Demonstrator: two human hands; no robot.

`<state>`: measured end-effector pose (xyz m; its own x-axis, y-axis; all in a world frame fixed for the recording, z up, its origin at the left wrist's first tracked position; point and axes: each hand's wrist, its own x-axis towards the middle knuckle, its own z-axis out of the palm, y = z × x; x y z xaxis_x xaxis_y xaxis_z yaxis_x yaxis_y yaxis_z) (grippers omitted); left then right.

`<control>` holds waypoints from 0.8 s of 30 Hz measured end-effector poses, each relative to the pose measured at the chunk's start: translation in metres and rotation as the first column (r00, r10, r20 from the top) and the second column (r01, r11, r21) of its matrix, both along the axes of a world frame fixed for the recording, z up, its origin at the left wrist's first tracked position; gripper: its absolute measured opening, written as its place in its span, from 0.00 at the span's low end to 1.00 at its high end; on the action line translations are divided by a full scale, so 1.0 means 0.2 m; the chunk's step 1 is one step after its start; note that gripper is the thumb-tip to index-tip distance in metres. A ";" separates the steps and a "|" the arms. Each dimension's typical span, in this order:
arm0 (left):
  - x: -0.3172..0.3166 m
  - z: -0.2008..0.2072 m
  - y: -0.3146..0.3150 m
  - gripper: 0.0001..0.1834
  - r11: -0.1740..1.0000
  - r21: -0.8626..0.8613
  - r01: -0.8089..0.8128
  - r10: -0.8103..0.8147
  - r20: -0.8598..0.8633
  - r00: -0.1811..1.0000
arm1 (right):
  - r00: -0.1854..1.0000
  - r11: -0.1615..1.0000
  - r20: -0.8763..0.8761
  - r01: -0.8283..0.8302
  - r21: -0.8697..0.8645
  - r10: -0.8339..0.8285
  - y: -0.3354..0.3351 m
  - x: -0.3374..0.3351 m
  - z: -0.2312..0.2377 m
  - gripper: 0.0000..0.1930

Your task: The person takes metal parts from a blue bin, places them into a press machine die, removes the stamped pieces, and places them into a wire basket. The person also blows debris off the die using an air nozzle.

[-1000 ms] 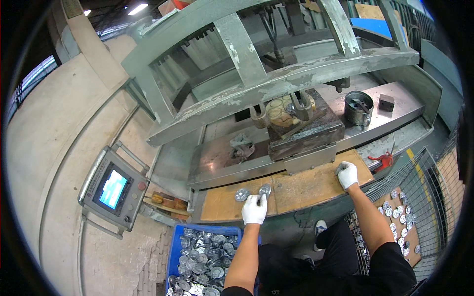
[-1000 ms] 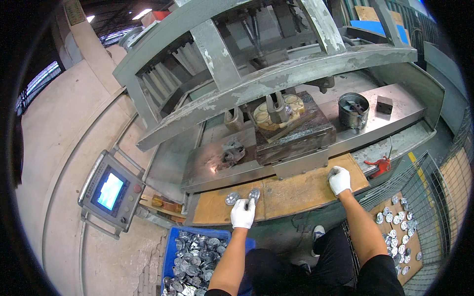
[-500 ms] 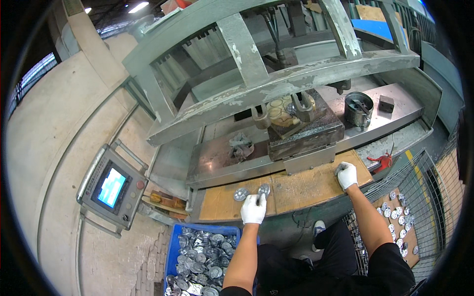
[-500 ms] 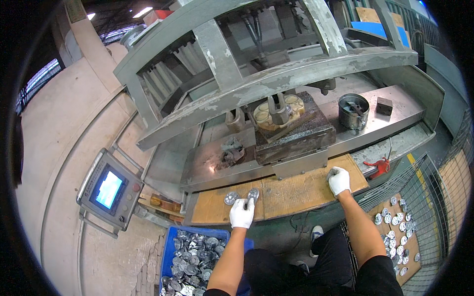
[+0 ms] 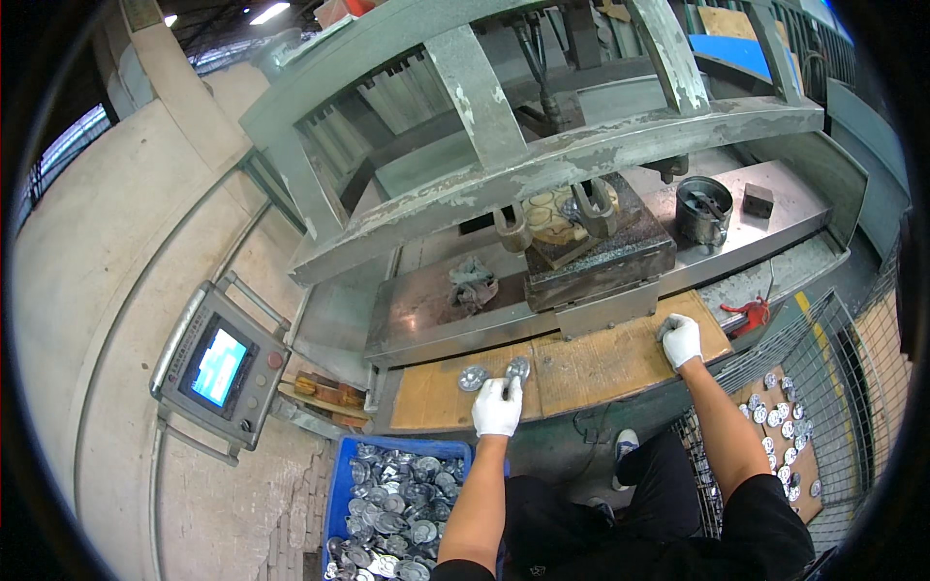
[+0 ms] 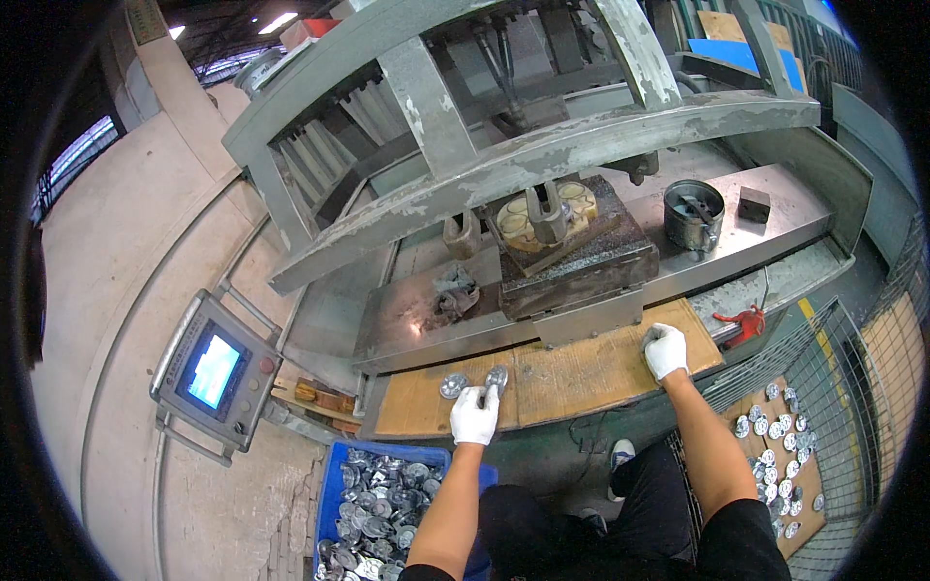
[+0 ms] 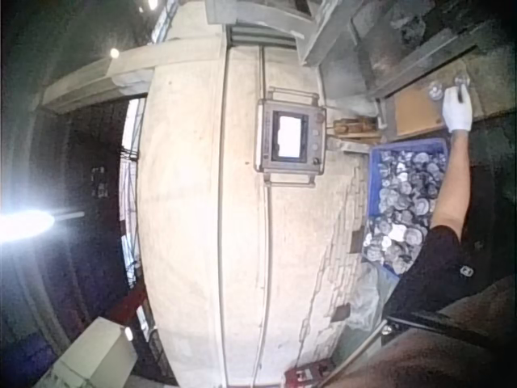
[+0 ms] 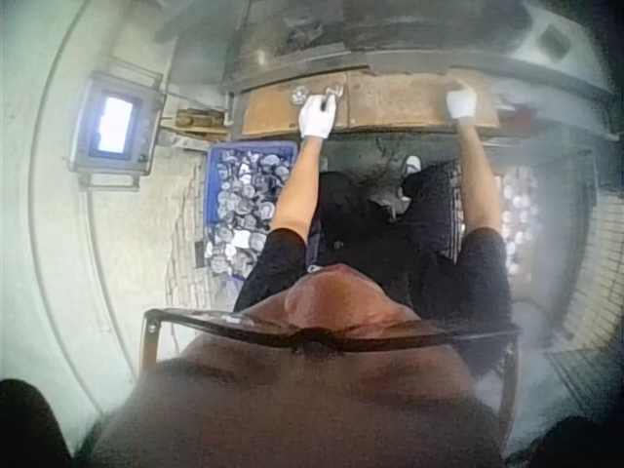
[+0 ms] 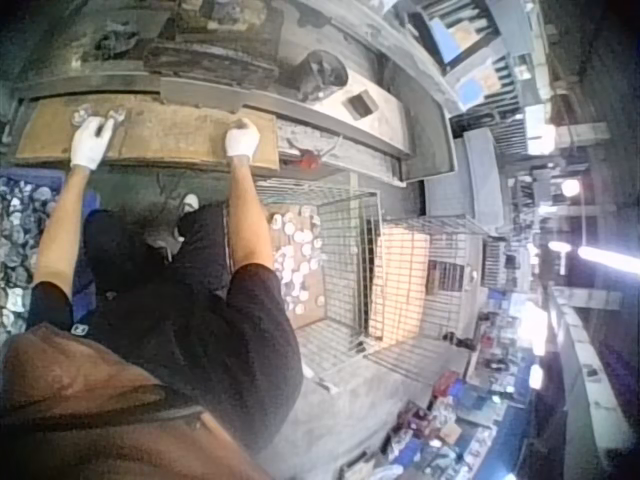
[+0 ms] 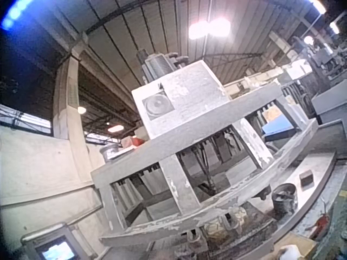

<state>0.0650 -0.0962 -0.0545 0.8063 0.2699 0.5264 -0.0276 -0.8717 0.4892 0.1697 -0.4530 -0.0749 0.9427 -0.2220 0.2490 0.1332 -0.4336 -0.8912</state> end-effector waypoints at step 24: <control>0.00 0.00 0.05 0.14 0.995 -0.056 0.088 -0.091 -0.050 0.995 | 1.000 0.999 0.023 0.003 -0.033 -0.002 0.00 0.01 -0.02 0.10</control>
<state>0.0647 -0.0864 -0.0542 0.8548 0.2217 0.4692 -0.0775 -0.8395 0.5378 0.1715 -0.4533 -0.0780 0.9359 -0.2159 0.2782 0.1526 -0.4632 -0.8730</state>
